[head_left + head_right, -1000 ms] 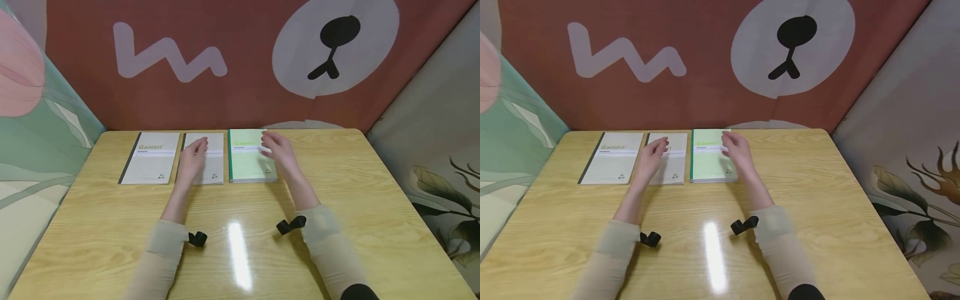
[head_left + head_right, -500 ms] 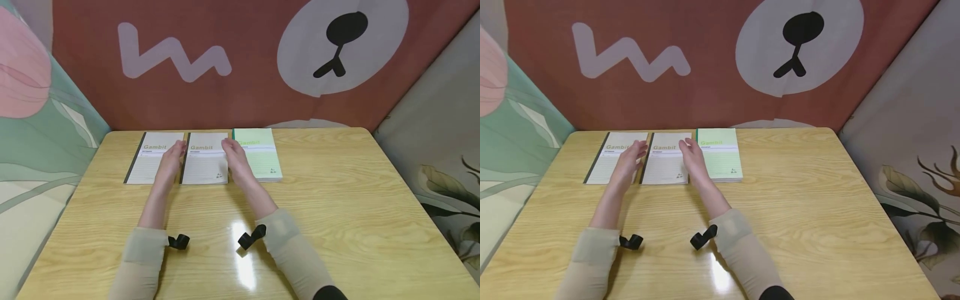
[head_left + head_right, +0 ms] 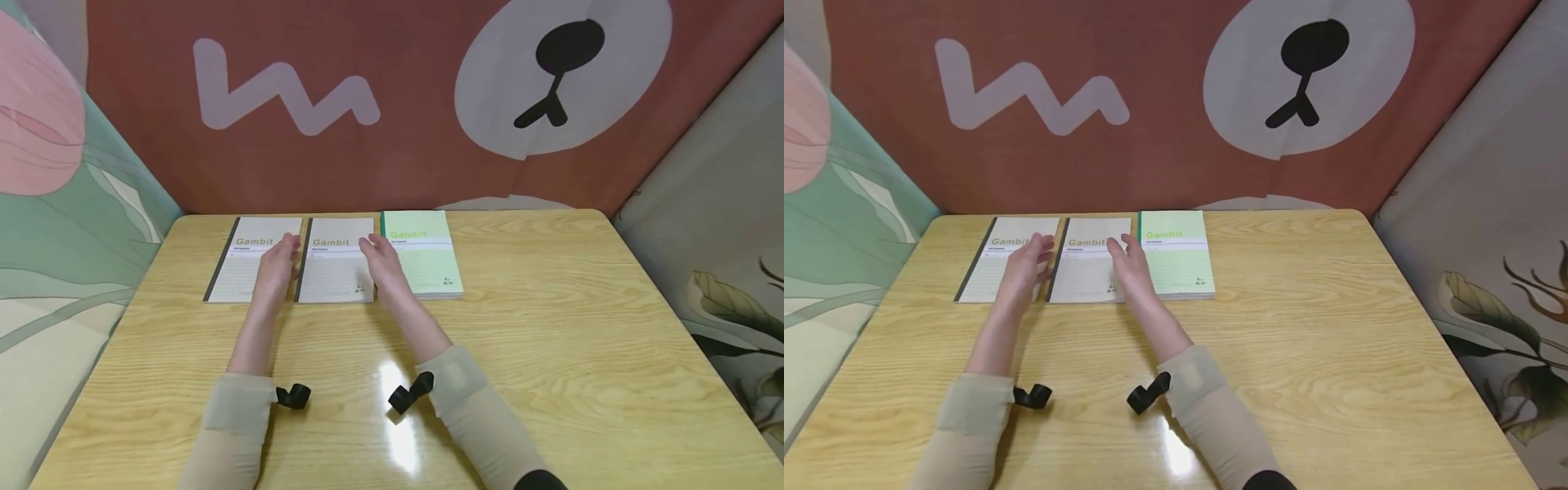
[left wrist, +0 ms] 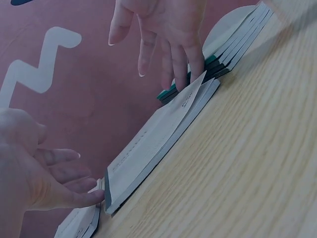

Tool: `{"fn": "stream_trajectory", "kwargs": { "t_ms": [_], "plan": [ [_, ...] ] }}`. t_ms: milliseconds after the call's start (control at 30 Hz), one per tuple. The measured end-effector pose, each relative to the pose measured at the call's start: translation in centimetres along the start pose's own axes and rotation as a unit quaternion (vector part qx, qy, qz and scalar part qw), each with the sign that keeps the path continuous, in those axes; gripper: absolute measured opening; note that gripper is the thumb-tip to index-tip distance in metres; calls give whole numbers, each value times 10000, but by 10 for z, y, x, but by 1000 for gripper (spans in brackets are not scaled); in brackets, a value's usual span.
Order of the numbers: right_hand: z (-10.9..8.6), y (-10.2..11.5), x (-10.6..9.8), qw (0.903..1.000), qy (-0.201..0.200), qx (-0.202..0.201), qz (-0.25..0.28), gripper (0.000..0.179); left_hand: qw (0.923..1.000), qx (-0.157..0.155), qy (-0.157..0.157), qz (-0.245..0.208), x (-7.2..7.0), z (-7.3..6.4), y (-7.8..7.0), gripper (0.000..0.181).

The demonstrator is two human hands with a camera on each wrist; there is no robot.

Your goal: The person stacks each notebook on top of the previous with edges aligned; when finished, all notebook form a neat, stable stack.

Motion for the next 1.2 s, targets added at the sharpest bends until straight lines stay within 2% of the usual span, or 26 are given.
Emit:
{"fn": "stream_trajectory", "kwargs": {
  "t_ms": [333,567,667,733,867,967,1200],
  "plan": [
    [2,-7,1,9950,274,315,911,61,9956,-62,-579,-731,-9,1,1,61],
    [2,-10,0,9876,223,614,1428,65,9923,-181,-710,-998,-17,-1,2,53],
    [3,-12,1,9865,213,585,1517,64,9934,-121,-690,-904,-19,-1,3,50],
    [3,-12,2,9867,285,512,1518,54,9949,-18,-669,-752,-19,0,3,48],
    [3,-12,3,9868,389,383,1521,60,9967,117,-601,-540,-19,0,4,46],
    [3,-12,2,9868,358,343,1539,72,9965,105,-572,-600,-20,0,4,46],
    [2,0,-7,9841,242,187,1749,74,9929,195,-591,-1018,-20,-1,-4,49]
  ]
}}
Point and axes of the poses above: each hand's wrist, its own z-axis towards the middle knuckle, its own x-axis out of the palm, y = z × x, the point moved 5 cm from there along z, towards the middle knuckle
